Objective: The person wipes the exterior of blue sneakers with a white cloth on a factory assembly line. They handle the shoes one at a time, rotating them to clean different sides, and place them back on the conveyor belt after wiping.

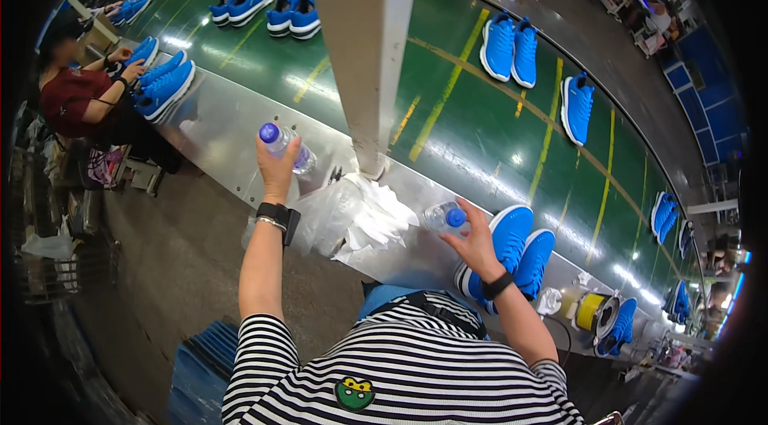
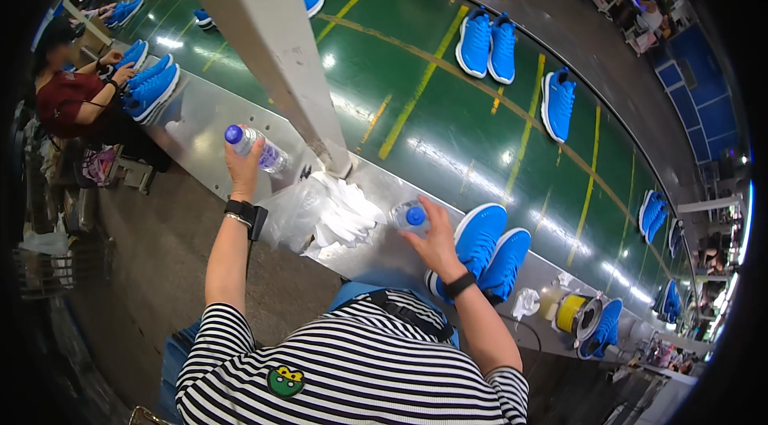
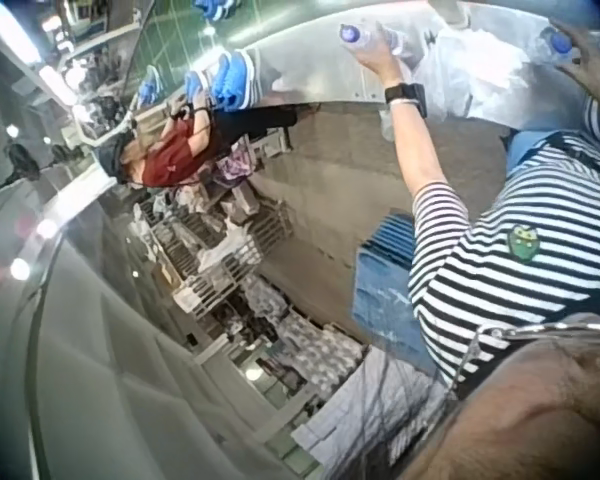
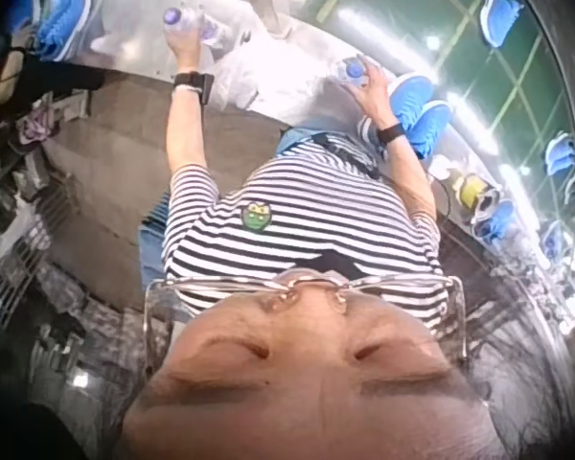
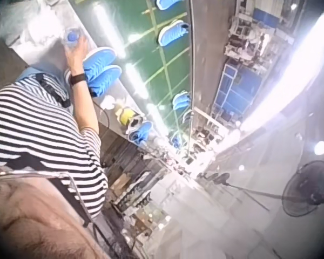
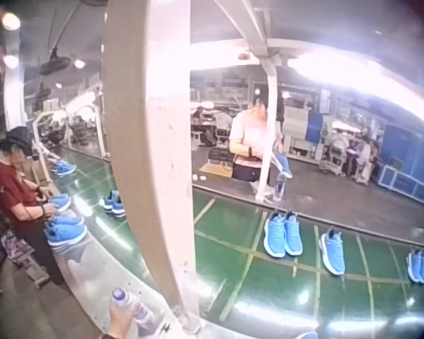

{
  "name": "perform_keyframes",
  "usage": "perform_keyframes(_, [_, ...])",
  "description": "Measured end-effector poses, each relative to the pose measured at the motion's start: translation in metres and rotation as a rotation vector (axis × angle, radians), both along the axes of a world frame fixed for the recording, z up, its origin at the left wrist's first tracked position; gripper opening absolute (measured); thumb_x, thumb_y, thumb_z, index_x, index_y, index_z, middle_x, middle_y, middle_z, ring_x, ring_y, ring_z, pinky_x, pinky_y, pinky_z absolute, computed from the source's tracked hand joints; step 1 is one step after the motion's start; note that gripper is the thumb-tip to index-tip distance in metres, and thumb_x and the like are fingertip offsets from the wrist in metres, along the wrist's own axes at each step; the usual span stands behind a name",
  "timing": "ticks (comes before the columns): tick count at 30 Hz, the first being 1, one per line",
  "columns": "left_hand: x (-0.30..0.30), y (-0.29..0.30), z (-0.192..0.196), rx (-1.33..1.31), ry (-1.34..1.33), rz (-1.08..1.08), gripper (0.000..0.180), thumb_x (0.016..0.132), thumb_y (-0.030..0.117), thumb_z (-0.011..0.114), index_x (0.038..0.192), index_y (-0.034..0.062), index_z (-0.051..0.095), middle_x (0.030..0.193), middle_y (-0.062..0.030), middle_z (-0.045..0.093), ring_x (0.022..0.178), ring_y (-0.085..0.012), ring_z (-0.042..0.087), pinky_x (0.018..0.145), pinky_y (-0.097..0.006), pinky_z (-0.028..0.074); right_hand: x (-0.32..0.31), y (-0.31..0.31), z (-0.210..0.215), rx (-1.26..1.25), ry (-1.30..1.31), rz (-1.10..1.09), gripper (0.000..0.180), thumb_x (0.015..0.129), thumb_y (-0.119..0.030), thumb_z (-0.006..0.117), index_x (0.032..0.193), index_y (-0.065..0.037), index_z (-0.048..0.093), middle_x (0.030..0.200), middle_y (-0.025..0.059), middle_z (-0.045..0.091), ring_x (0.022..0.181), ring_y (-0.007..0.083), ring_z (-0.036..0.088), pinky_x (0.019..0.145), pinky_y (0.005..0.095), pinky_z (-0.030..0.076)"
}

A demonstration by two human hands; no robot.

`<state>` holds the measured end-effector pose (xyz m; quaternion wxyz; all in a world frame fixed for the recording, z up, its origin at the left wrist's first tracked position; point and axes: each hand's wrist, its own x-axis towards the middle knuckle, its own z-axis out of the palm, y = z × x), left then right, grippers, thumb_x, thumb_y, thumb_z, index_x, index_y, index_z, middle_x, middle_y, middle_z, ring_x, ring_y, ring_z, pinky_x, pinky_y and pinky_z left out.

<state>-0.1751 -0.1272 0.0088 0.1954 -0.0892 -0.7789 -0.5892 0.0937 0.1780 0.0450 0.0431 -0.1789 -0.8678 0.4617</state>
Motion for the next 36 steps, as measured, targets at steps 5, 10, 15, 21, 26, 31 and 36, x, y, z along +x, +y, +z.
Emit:
perform_keyframes(5, [0.005, -0.013, 0.006, -0.009, -0.126, -0.047, 0.055, 0.074, 0.015, 0.077, 0.119, 0.0021, 0.049, 0.107, -0.0083, 0.057, 0.096, -0.0171, 0.057, 0.086, -0.03, 0.045, -0.007, -0.002, -0.013, -0.039, 0.03, -0.001, 0.068, 0.069, -0.012, 0.075, 0.131, -0.015, 0.046, 0.12, 0.0153, 0.051, 0.107, 0.0293, 0.054, 0.078, 0.0351, 0.052])
perform_keyframes(10, [0.004, -0.032, 0.008, -0.131, -0.106, -0.094, 0.075, 0.076, 0.017, 0.076, 0.135, 0.0006, 0.033, 0.124, -0.0136, 0.047, 0.116, -0.0212, 0.047, 0.098, -0.035, 0.037, -0.038, -0.027, -0.014, -0.09, 0.085, 0.074, 0.062, 0.072, -0.009, 0.068, 0.13, -0.012, 0.046, 0.121, 0.0165, 0.05, 0.109, 0.033, 0.052, 0.089, 0.0388, 0.047])
perform_keyframes(15, [0.065, -0.032, 0.025, -0.113, -0.098, 0.157, 0.073, 0.081, 0.014, 0.069, 0.139, 0.001, 0.026, 0.136, -0.0162, 0.036, 0.127, -0.0261, 0.036, 0.104, -0.04, 0.031, -0.086, -0.04, -0.035, -0.05, 0.199, 0.248, 0.061, 0.076, -0.013, 0.067, 0.132, -0.008, 0.042, 0.125, 0.0189, 0.048, 0.118, 0.0361, 0.045, 0.102, 0.04, 0.035])
perform_keyframes(21, [0.164, 0.021, 0.037, -0.212, -0.118, -0.255, 0.055, 0.081, 0.002, 0.059, 0.131, -0.0018, 0.036, 0.13, -0.0167, 0.04, 0.124, -0.0292, 0.039, 0.104, -0.041, 0.033, -0.085, -0.053, -0.033, -0.107, 0.201, 0.186, 0.074, 0.077, -0.017, 0.069, 0.138, -0.003, 0.028, 0.135, 0.024, 0.034, 0.126, 0.0398, 0.035, 0.107, 0.041, 0.029])
perform_keyframes(26, [0.228, 0.086, 0.036, -0.35, -0.168, -0.69, 0.054, 0.078, 0.005, 0.062, 0.127, -0.0012, 0.04, 0.125, -0.0167, 0.042, 0.116, -0.0298, 0.043, 0.097, -0.039, 0.037, 0.043, -0.011, 0.035, -0.197, 0.258, 0.039, 0.055, 0.079, -0.012, 0.068, 0.128, -0.003, 0.045, 0.122, 0.0181, 0.047, 0.111, 0.0309, 0.049, 0.09, 0.0355, 0.045])
perform_keyframes(31, [0.26, 0.158, 0.023, -0.322, -0.398, -1.119, 0.073, 0.074, 0.009, 0.068, 0.136, 0.0019, 0.031, 0.127, -0.018, 0.04, 0.116, -0.0298, 0.043, 0.095, -0.039, 0.04, 0.197, 0.043, 0.033, -0.061, 0.256, -0.746, 0.041, 0.076, -0.006, 0.069, 0.114, -0.003, 0.055, 0.107, 0.0093, 0.054, 0.094, 0.0186, 0.054, 0.079, 0.0296, 0.046])
perform_keyframes(36, [0.275, 0.221, -0.059, -0.425, -0.618, -1.161, 0.075, 0.073, 0.016, 0.07, 0.135, -0.0019, 0.032, 0.118, -0.0201, 0.049, 0.106, -0.0313, 0.05, 0.091, -0.038, 0.042, 0.247, 0.05, -0.038, -0.352, -0.082, -0.783, 0.071, 0.07, -0.013, 0.077, 0.131, -0.002, 0.041, 0.121, 0.014, 0.05, 0.108, 0.0247, 0.053, 0.089, 0.0344, 0.044])
